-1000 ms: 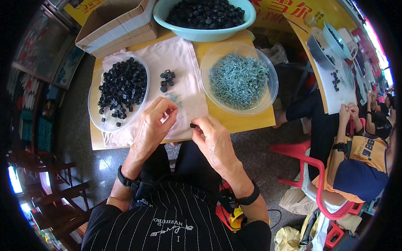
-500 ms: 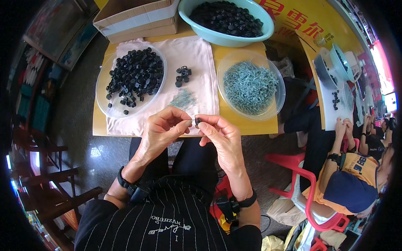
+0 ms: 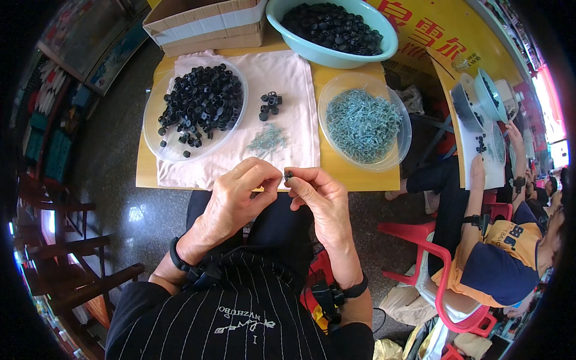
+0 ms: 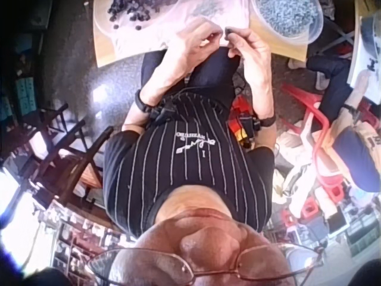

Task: Assembling small black plastic components by hand on a table.

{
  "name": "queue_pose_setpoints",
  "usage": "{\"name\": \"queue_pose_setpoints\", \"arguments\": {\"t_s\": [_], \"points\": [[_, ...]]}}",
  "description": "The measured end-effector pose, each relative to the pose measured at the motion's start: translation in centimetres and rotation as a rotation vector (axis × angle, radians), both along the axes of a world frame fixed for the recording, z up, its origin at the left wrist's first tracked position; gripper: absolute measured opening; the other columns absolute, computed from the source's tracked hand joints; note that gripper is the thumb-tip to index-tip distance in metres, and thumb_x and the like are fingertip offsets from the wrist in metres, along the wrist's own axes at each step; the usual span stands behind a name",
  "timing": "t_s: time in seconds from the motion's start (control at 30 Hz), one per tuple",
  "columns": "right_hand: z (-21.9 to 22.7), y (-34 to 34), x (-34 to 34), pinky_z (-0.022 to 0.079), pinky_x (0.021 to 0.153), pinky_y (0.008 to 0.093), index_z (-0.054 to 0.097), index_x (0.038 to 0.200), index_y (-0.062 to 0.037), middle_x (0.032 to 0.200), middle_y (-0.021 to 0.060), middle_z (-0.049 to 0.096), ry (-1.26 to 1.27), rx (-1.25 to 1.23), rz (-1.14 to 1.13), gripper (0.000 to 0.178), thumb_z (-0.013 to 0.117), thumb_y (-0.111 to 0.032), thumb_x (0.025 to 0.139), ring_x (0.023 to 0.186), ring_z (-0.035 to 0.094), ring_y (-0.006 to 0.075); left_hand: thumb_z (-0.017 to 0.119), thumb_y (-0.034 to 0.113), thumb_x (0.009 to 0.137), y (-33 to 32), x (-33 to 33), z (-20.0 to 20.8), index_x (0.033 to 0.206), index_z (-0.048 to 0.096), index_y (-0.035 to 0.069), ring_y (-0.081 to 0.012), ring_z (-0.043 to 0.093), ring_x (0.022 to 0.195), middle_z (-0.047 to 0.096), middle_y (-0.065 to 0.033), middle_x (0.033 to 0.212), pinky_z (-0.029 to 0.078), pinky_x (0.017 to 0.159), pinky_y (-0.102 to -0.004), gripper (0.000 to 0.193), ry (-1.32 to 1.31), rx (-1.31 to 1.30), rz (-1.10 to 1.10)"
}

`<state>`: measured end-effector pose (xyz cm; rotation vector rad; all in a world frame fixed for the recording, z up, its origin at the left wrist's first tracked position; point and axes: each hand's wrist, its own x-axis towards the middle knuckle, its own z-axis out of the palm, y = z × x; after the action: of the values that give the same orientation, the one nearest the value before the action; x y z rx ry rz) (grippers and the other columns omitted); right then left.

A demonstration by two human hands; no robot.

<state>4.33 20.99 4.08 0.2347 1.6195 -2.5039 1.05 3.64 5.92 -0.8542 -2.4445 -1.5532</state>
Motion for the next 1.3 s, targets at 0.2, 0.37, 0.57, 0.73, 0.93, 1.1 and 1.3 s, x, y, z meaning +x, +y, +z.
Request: {"name": "queue_pose_setpoints", "arguments": {"t_s": [0.2,0.37,0.57,0.73,0.93,1.1,1.3], "points": [[-0.8,-0.2,0.5,0.050,0.062,0.0220,0.064,0.106,0.0017,0.090,0.0058,0.067,0.026,0.056,0.001,0.023,0.067,-0.010,0.086,0.076,0.061,0.0097,0.066,-0.003,0.076,0.0,0.0,-0.4,0.092,0.058,0.001,-0.0279,0.062,0.078,0.061,-0.0121,0.086,0.051,0.066,-0.0333,0.018,0.119,-0.038,-0.050],[-1.0,0.0,0.3,0.050,0.062,0.0221,0.064,0.104,0.0019,0.089,0.0060,0.067,-0.040,-0.002,-0.007,0.021,0.066,-0.008,0.086,0.074,0.062,0.0102,0.066,0.000,0.081,-0.2,-0.4,0.0,0.096,0.061,0.002,-0.0235,0.066,0.080,0.064,-0.0108,0.088,0.052,0.066,-0.0306,0.016,-0.067,0.006,-0.119],[-1.4,0.9,-0.9,0.051,0.063,0.0219,0.065,0.102,0.0017,0.087,0.0054,0.066,-0.030,0.048,-0.026,0.020,0.066,-0.011,0.087,0.073,0.061,0.0098,0.068,0.005,0.081,0.3,-2.2,0.1,0.100,0.064,0.005,-0.0194,0.066,0.080,0.066,-0.0094,0.090,0.051,0.067,-0.0296,0.019,-0.214,-0.029,-0.119],[-3.0,1.4,-1.6,0.051,0.064,0.0224,0.062,0.105,0.0017,0.085,0.0039,0.064,-0.082,0.074,-0.106,0.023,0.066,-0.013,0.088,0.072,0.060,0.0081,0.071,0.004,0.072,-1.1,-8.1,-0.6,0.092,0.068,0.009,-0.0251,0.056,0.100,0.061,-0.0079,0.106,0.044,0.082,-0.0352,0.021,0.429,-0.492,0.097],[-2.8,1.1,-1.8,0.051,0.065,0.0219,0.062,0.105,0.0022,0.083,0.0033,0.064,-0.055,0.109,-0.063,0.022,0.064,-0.013,0.089,0.073,0.060,0.0078,0.072,0.001,0.065,-1.3,-11.1,-1.9,0.086,0.070,0.010,-0.0236,0.048,0.106,0.055,-0.0064,0.108,0.036,0.091,-0.0364,0.023,0.423,-0.638,0.054],[-2.8,1.3,-1.8,0.051,0.066,0.0213,0.062,0.106,0.0024,0.083,0.0033,0.064,-0.042,0.107,-0.033,0.023,0.064,-0.013,0.089,0.072,0.059,0.0073,0.073,0.002,0.065,-1.1,-11.4,-2.1,0.086,0.070,0.011,-0.0224,0.048,0.105,0.055,-0.0050,0.106,0.035,0.091,-0.0361,0.023,0.393,-0.621,0.050],[-1.7,1.1,-1.6,0.051,0.067,0.0226,0.061,0.107,0.0031,0.091,0.0049,0.063,0.005,0.066,-0.069,0.022,0.064,-0.007,0.088,0.077,0.059,0.0079,0.071,0.007,0.071,-1.3,-9.3,-0.4,0.087,0.068,0.009,-0.0224,0.052,0.098,0.057,-0.0046,0.100,0.037,0.085,-0.0354,0.017,0.268,-0.336,-0.002]]}}
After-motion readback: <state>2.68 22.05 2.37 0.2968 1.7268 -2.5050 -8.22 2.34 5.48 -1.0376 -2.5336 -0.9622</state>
